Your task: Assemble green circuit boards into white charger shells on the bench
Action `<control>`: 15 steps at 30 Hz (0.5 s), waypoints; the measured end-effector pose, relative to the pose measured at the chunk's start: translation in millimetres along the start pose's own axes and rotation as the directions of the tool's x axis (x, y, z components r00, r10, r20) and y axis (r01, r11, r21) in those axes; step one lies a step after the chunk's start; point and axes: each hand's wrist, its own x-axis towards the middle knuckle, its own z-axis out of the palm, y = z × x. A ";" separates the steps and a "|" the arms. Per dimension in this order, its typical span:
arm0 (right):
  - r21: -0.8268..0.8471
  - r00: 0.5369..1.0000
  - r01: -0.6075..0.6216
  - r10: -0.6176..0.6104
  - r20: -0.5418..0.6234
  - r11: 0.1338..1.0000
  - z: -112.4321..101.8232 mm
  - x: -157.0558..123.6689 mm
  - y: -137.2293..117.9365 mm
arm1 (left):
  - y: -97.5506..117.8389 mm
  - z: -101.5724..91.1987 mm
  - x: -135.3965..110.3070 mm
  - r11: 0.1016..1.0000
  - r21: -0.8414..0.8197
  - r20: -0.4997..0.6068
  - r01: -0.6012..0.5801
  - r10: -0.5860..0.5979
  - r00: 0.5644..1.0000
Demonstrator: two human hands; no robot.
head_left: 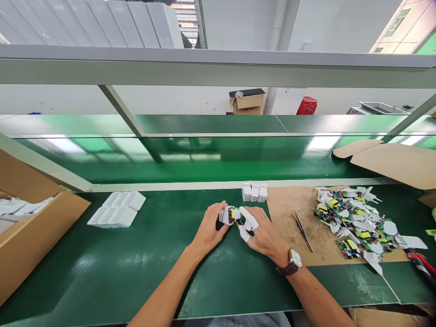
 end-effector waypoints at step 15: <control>-0.032 1.000 0.007 -0.008 -0.011 0.999 -0.2 1.6 0.3 | -1.1 0.9 -0.2 0.999 0.003 0.003 -0.036 0.036 0.999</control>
